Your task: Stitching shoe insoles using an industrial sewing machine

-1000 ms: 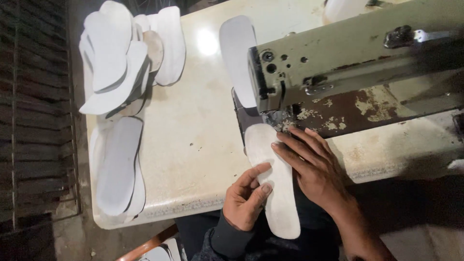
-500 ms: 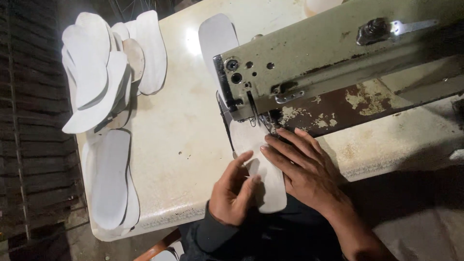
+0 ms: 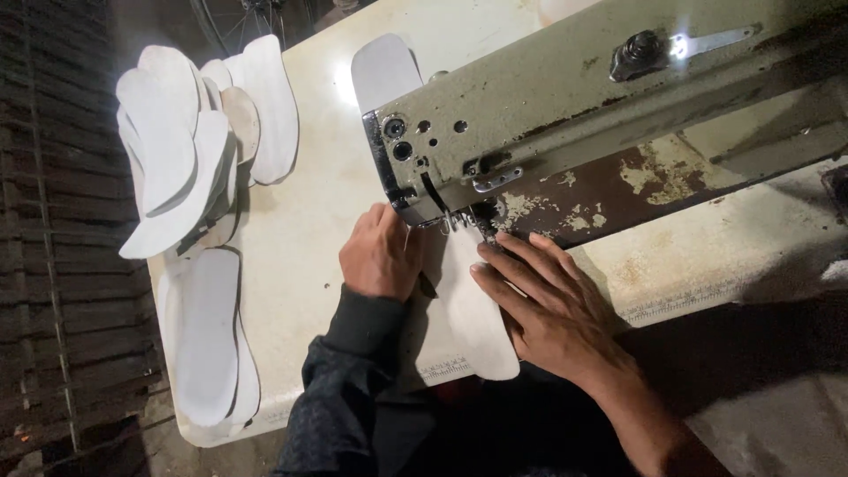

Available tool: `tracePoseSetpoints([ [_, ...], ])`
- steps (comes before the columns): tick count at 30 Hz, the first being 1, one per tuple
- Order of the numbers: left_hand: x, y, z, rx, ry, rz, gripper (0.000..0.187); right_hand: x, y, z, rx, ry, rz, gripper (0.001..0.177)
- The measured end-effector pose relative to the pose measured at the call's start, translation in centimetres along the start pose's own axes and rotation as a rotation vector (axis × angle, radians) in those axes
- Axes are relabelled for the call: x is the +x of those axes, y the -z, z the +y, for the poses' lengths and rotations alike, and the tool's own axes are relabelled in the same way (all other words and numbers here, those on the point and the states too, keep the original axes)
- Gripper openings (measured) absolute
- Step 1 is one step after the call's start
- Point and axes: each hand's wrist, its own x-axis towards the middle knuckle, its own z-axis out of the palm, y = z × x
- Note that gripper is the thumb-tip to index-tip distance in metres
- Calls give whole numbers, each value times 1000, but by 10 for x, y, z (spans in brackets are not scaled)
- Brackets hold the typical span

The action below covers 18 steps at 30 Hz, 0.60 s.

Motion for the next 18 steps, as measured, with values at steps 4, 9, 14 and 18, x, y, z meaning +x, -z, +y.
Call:
tracePoseSetpoints([
  [4,14,-14,-10,32,22,15,7,1,-1,-2,-11,-11,8,39],
  [9,14,0,-17,-437,122,180,36,2,5,-4,-57,16,-28,54],
  [14,14,34,-33,-947,289,377,27,6,9,-5,-92,86,-48,57],
  [18,12,58,-67,-813,213,612,31,0,2,0,-49,147,-107,62],
])
